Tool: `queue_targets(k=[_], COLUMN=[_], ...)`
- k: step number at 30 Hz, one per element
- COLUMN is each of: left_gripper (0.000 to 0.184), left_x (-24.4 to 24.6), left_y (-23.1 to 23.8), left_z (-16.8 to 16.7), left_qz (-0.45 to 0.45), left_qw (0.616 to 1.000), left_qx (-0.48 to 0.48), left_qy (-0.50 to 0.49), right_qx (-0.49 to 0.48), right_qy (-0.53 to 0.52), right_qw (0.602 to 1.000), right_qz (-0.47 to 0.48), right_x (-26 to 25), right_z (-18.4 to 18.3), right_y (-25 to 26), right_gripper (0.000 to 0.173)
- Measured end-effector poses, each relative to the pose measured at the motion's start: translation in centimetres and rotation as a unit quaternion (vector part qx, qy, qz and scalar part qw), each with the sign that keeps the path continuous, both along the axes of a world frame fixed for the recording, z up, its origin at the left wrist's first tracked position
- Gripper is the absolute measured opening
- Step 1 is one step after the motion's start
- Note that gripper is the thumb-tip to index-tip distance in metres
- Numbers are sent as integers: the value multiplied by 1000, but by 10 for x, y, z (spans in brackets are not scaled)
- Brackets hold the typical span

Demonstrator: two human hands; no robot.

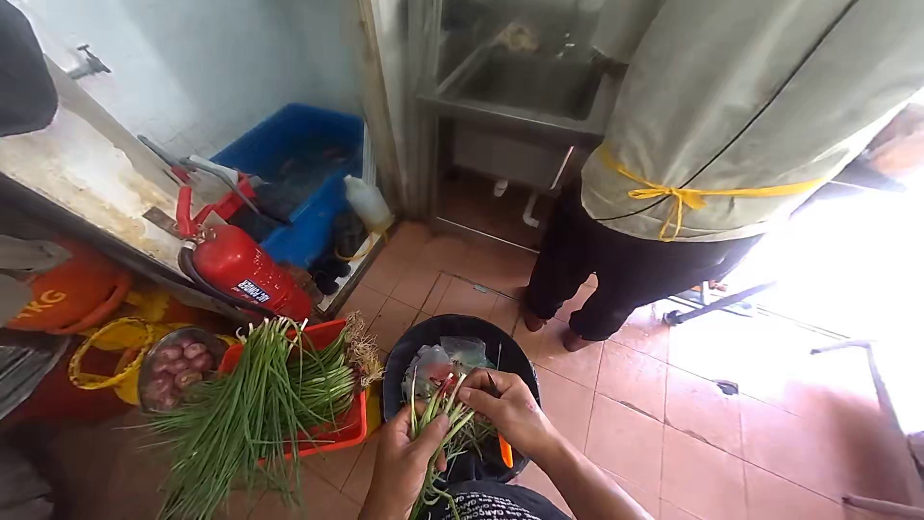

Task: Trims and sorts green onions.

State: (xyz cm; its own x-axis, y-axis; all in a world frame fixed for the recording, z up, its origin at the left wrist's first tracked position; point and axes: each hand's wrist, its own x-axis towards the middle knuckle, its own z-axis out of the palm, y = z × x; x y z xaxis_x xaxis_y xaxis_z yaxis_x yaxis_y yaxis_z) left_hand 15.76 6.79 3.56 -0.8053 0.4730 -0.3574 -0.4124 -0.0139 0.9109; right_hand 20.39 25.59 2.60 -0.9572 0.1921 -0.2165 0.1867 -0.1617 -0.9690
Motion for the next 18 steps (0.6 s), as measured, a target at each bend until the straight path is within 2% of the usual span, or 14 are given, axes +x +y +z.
queue_targets(k=[3,7,10,14,18], left_gripper=[12,14,14,16,24], left_x=[0,1,3,5,5], left_y=[0,1,1,4,3], left_z=[1,-1,-2,-1,0], left_qz=[-13,-1,12,-1,-23], left_qw=[1000,1000,999,997,997], left_qx=[7,13,6,-3,-14], left_qy=[12,20,42,71,67], right_qx=[-9,-71,-45,-29,-23], right_qy=[-22,-44,-66,-83,-44], right_qw=[1000,997,996,996,999], right_qz=[-3,-4,46,16,-20], right_x=[0,4,8,10,9], right_z=[2,3,5,9,3], right_y=[-3,5,12,13,7], right_gripper=[13,20,19,15,14])
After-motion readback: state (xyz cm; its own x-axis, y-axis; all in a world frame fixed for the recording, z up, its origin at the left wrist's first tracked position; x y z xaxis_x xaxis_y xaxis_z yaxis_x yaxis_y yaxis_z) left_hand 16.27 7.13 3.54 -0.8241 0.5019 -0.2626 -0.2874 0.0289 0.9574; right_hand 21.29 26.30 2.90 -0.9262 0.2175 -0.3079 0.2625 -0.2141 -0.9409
